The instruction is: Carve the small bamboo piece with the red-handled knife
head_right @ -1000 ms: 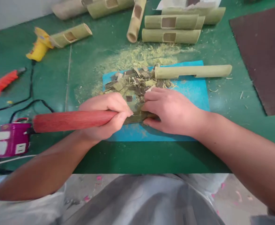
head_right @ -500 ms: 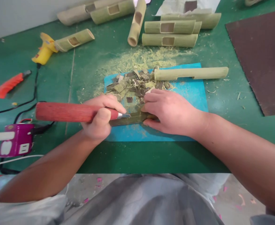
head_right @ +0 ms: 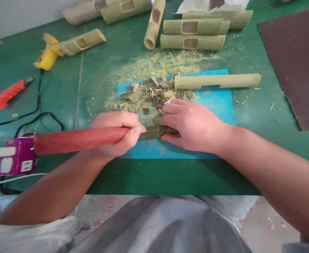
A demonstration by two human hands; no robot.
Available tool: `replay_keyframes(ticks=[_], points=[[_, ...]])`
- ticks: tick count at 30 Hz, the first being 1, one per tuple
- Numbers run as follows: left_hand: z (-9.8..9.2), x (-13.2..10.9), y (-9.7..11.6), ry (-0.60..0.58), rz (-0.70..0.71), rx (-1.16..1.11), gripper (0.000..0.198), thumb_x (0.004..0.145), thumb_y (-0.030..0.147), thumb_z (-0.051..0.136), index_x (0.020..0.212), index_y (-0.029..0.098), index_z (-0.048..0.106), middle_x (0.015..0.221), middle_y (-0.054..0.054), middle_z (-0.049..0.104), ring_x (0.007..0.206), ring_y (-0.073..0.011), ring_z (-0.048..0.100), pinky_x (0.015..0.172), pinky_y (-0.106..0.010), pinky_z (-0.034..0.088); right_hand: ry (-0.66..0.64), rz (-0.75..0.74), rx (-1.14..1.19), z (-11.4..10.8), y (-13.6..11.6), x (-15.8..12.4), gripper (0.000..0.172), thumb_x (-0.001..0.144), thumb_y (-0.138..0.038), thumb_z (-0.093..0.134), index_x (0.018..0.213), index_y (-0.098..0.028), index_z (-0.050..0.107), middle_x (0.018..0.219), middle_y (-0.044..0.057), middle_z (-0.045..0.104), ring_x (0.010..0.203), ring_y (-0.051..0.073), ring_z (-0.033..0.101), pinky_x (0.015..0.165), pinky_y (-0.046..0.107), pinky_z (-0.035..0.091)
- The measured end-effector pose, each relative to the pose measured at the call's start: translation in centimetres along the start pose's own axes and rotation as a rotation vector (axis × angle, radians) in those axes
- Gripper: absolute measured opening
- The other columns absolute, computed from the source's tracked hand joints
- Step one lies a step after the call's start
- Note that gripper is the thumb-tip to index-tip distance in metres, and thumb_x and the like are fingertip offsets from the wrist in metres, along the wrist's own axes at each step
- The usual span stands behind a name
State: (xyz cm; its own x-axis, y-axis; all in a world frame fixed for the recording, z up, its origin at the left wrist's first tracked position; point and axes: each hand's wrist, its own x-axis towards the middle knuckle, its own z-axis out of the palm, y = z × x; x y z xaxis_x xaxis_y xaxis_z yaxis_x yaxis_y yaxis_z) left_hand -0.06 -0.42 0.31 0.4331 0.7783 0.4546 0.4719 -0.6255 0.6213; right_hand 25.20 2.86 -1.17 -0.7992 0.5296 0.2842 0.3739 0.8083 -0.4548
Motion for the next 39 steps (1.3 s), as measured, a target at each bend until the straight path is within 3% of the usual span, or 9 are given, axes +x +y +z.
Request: replay_keyframes(ticks=[8, 12, 15, 24, 29, 39], points=[[0.0, -0.6, -0.5, 0.058, -0.115, 0.016, 0.029, 0.093, 0.026, 0.063, 0.065, 0.02, 0.064, 0.061, 0.001, 0.068, 0.055, -0.0109, 0.063, 0.054, -0.025, 0.049, -0.013, 0.002, 0.022, 0.0, 0.1, 0.1, 0.023, 0.102, -0.034, 0.067, 0.097, -0.018, 0.081, 0.094, 0.01, 0.071, 0.087, 0.026, 0.062, 0.077, 0.04, 0.05], [0.6, -1.0, -1.7, 0.127, -0.06, -0.234, 0.04, 0.103, 0.048, 0.064, 0.074, 0.021, 0.071, 0.058, 0.002, 0.065, 0.048, -0.0099, 0.059, 0.05, -0.025, 0.047, -0.018, 0.01, 0.031, -0.1, 0.0, 0.1, 0.022, 0.102, -0.032, 0.067, 0.097, -0.017, 0.082, 0.095, 0.011, 0.072, 0.088, 0.027, 0.063, 0.077, 0.041, 0.051], [0.9, -1.0, -2.4, 0.106, 0.004, -0.365, 0.046, 0.106, 0.06, 0.059, 0.088, 0.023, 0.078, 0.059, 0.001, 0.065, 0.049, -0.0117, 0.059, 0.048, -0.028, 0.045, -0.024, 0.015, 0.035, -0.1, -0.1, 0.2, 0.021, 0.102, -0.032, 0.067, 0.097, -0.018, 0.081, 0.094, 0.011, 0.071, 0.087, 0.026, 0.063, 0.077, 0.041, 0.05], [0.4, -0.2, -1.5, 0.018, 0.029, -0.322, 0.031, 0.106, 0.04, 0.06, 0.086, 0.022, 0.074, 0.062, 0.001, 0.068, 0.05, -0.0098, 0.06, 0.049, -0.026, 0.046, -0.028, 0.028, 0.02, -0.1, -0.1, 0.1, 0.022, 0.102, -0.033, 0.067, 0.094, -0.018, 0.081, 0.095, 0.011, 0.072, 0.089, 0.027, 0.063, 0.078, 0.041, 0.051], [0.4, 0.0, -1.2, 0.084, 0.104, -0.222, 0.022, 0.099, 0.03, 0.063, 0.08, 0.02, 0.07, 0.069, 0.0, 0.071, 0.06, -0.0105, 0.063, 0.057, -0.026, 0.05, -0.024, 0.022, 0.011, -0.1, -0.1, 0.2, 0.022, 0.103, -0.034, 0.066, 0.094, -0.019, 0.08, 0.095, 0.01, 0.072, 0.089, 0.026, 0.063, 0.078, 0.04, 0.051], [0.3, -0.4, -0.9, 0.115, 0.016, -0.204, 0.017, 0.092, 0.023, 0.069, 0.075, 0.021, 0.067, 0.071, 0.001, 0.075, 0.063, -0.0111, 0.069, 0.06, -0.024, 0.056, -0.009, 0.014, 0.015, 0.0, -0.1, 0.1, 0.019, 0.102, -0.032, 0.067, 0.094, -0.019, 0.08, 0.095, 0.01, 0.072, 0.09, 0.026, 0.064, 0.077, 0.04, 0.051]])
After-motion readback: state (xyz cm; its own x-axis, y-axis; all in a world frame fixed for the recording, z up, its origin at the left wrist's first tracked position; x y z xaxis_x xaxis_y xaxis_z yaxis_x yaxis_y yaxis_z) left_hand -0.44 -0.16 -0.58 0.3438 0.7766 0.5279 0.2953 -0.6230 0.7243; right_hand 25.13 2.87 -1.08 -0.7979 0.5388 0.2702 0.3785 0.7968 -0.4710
